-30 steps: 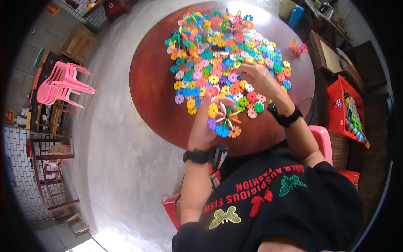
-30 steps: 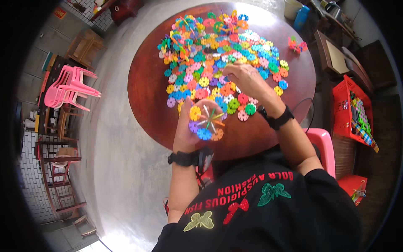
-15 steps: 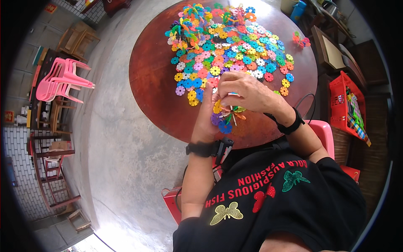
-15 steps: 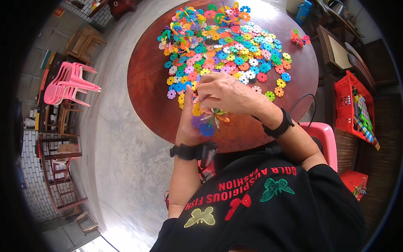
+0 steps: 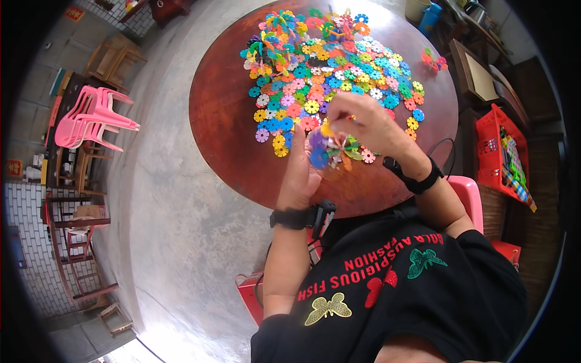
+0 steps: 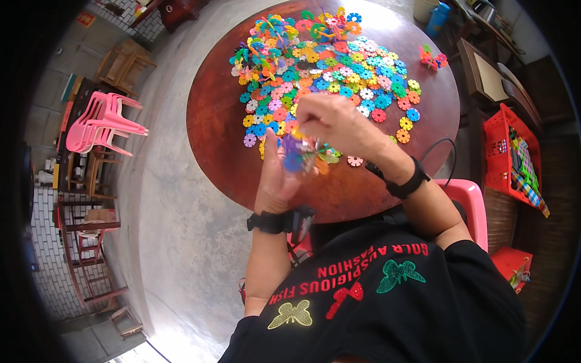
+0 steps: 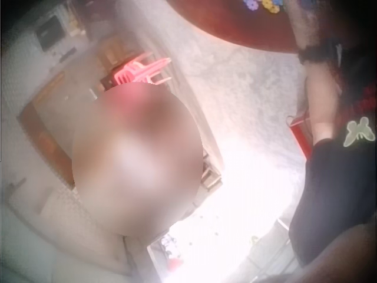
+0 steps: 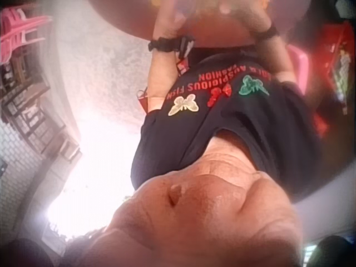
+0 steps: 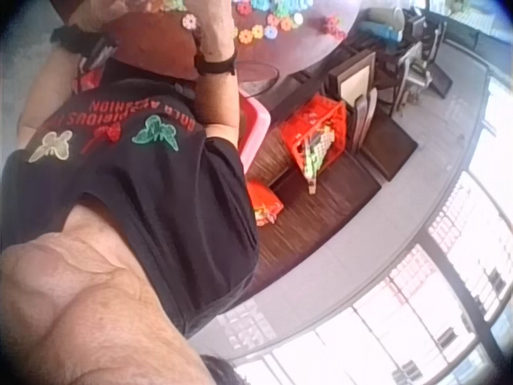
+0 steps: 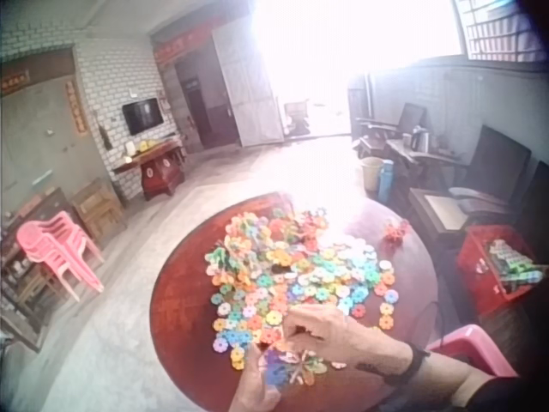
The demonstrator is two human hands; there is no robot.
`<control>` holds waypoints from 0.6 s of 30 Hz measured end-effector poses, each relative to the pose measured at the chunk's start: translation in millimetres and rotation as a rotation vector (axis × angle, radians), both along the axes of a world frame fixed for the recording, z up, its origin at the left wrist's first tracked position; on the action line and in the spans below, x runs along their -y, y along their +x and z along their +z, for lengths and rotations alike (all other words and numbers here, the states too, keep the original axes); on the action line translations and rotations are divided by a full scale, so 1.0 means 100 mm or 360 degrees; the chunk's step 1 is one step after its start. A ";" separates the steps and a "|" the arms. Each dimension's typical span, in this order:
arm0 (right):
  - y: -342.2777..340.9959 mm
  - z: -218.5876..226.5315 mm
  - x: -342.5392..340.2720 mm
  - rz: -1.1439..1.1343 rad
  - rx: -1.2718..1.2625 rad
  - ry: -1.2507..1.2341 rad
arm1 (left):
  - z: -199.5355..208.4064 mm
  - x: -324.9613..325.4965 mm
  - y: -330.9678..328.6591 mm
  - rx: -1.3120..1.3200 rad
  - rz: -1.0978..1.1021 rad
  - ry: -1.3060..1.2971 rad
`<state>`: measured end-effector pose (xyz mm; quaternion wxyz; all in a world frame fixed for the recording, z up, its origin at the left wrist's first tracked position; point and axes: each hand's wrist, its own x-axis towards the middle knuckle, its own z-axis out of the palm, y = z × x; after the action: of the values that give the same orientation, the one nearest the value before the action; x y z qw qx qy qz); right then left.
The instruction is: The person is assembling colorful interlocking snowflake-shaped toy pieces into a spherical structure.
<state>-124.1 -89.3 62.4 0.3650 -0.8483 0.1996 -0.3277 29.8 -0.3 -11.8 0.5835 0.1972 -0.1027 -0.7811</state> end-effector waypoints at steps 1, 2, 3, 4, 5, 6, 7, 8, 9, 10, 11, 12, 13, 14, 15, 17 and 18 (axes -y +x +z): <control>-0.03 0.01 0.02 0.0006 -0.0003 -0.0008 | 0.12 -0.03 -0.02 0.0206 0.0020 -0.0027; -0.06 0.01 0.03 -0.0092 0.0033 0.0057 | 0.18 -0.04 -0.03 0.0411 0.0042 -0.0054; -0.08 0.02 0.04 -0.0191 0.0068 0.0120 | 0.15 -0.02 -0.04 0.0304 0.0041 -0.0093; -0.07 0.03 0.03 -0.0274 0.0108 0.0188 | 0.14 -0.02 -0.06 0.0305 0.0063 -0.0097; -0.03 0.03 0.00 -0.0254 0.0107 0.0182 | 0.13 -0.03 -0.09 0.0200 0.0068 -0.0234; 0.00 0.02 -0.04 -0.0245 0.0055 0.0264 | 0.13 -0.04 -0.11 0.0096 0.0071 -0.0372; 0.03 0.01 -0.08 -0.0247 0.0001 0.0346 | 0.17 -0.07 -0.12 0.0020 0.0165 -0.0333; 0.04 0.01 -0.08 -0.0239 -0.0001 0.0343 | 0.14 -0.07 -0.09 0.0018 0.0173 -0.0336; 0.06 0.01 -0.08 -0.0186 -0.0122 0.0127 | 0.07 -0.08 -0.04 0.0067 0.0221 -0.0403; 0.05 0.00 -0.07 -0.0148 -0.0244 -0.0092 | 0.08 -0.06 -0.03 0.0112 0.0254 -0.0473; 0.06 -0.05 -0.07 -0.0138 -0.0189 -0.0204 | 0.09 -0.05 -0.03 0.0107 0.0246 -0.0480; 0.06 -0.07 -0.05 -0.0147 -0.0193 -0.0210 | 0.12 -0.06 -0.05 0.0114 0.0299 -0.0427; 0.06 -0.09 -0.03 -0.0143 -0.0211 -0.0192 | 0.16 -0.07 -0.06 0.0124 0.0358 -0.0374; 0.07 -0.10 -0.01 -0.0140 -0.0229 -0.0174 | 0.18 -0.06 -0.06 0.0123 0.0355 -0.0381; 0.08 -0.11 -0.01 -0.0145 -0.0169 -0.0184 | 0.20 -0.06 -0.07 0.0165 0.0369 -0.0285; 0.10 -0.15 -0.05 -0.0161 -0.0113 -0.0161 | 0.21 -0.09 -0.04 0.0320 0.0298 -0.0170; 0.10 -0.16 -0.07 -0.0171 -0.0055 -0.0133 | 0.17 -0.08 0.02 0.0318 0.0293 -0.0173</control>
<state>-114.3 -82.4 46.8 0.3077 -0.8564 0.2373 -0.3401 32.2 7.5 5.4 0.6495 0.2506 -0.1839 -0.6940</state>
